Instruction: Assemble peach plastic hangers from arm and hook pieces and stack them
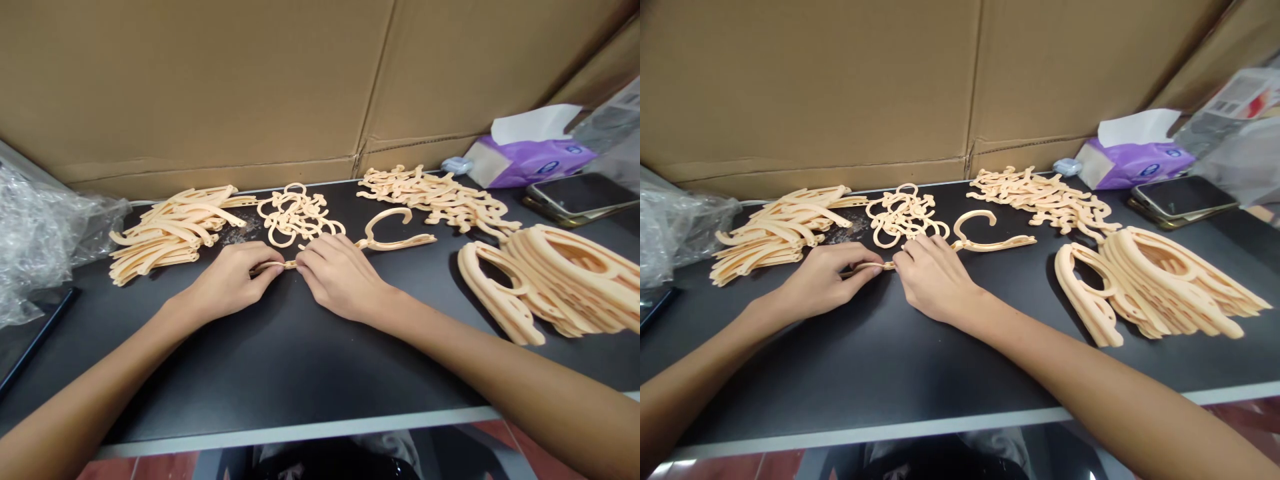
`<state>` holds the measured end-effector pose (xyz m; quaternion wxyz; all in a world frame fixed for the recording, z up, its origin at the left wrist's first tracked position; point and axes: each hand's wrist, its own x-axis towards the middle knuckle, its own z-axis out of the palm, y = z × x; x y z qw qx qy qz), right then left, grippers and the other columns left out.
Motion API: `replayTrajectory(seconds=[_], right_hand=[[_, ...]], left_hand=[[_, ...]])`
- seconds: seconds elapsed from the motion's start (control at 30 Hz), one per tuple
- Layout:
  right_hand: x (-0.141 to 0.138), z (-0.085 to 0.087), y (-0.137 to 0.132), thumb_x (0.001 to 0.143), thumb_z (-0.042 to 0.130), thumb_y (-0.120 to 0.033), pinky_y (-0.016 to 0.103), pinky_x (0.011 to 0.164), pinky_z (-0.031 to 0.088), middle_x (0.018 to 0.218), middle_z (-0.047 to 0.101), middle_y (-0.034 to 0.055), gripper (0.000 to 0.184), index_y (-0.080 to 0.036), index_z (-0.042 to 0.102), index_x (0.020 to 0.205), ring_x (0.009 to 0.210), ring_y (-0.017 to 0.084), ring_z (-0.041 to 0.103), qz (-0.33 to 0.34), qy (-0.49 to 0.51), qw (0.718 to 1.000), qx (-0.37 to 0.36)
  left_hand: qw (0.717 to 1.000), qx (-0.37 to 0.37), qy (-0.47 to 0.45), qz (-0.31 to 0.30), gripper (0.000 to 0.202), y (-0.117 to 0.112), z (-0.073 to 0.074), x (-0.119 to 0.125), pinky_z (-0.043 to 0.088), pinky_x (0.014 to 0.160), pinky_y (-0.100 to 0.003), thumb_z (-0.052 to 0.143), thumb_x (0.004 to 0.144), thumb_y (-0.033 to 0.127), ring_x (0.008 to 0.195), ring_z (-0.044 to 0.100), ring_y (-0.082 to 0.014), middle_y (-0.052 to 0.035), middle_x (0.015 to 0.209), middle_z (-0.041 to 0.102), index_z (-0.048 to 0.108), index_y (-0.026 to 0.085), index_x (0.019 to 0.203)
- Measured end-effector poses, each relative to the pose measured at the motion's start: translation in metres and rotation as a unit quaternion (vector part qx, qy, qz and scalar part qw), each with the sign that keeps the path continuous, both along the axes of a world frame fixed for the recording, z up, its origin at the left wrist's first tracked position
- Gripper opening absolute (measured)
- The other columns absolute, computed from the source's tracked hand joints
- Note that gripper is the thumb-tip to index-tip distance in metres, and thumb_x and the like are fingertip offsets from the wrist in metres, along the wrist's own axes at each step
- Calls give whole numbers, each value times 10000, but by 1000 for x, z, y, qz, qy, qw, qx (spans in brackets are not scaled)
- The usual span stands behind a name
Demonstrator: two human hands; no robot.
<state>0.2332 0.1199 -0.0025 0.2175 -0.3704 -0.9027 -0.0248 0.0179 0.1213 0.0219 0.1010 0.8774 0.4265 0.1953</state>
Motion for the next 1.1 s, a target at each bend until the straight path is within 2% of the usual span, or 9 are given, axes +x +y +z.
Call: replayTrajectory(seconds=[0.4, 0.6, 0.77, 0.93, 1.1], right_hand=[[-3, -1, 0, 988, 469, -147, 376, 849, 430, 977, 699, 139, 240, -97, 703, 989, 944, 247, 558, 13, 8, 1000, -21], [-7, 1, 8, 999, 432, -128, 352, 815, 441, 891, 663, 145, 278, -78, 678, 878, 852, 234, 509, 47, -10, 999, -18], [-6, 1, 13, 994, 422, -115, 364, 818, 436, 896, 634, 156, 258, -65, 652, 889, 865, 256, 489, 85, -49, 995, 15], [-5, 0, 10, 976, 413, -78, 373, 797, 409, 840, 608, 141, 260, -79, 642, 854, 832, 269, 471, 92, -94, 988, 85], [-7, 1, 9, 973, 417, -72, 370, 785, 393, 820, 600, 135, 257, -83, 638, 842, 824, 271, 466, 94, -109, 984, 109]], left_hand=[[999, 52, 4, -2, 222, 1, -5, -1, 493, 709, -250, 542, 950, 251, 730, 665, -153, -34, 825, 737, 739, 165, 893], [998, 63, 1, 10, 253, -2, -5, 4, 466, 684, -239, 523, 933, 217, 691, 641, -141, -36, 776, 718, 747, 139, 847], [999, 7, -2, 52, 264, -4, 0, 10, 430, 644, -232, 527, 889, 210, 649, 626, -128, -20, 722, 711, 758, 146, 779], [991, -76, 2, 111, 256, -7, 6, 15, 415, 631, -235, 532, 842, 210, 648, 628, -134, -18, 746, 740, 771, 143, 780], [982, -124, 10, 142, 272, -8, 12, 17, 373, 570, -241, 539, 829, 246, 569, 570, -123, -9, 674, 719, 785, 134, 792]])
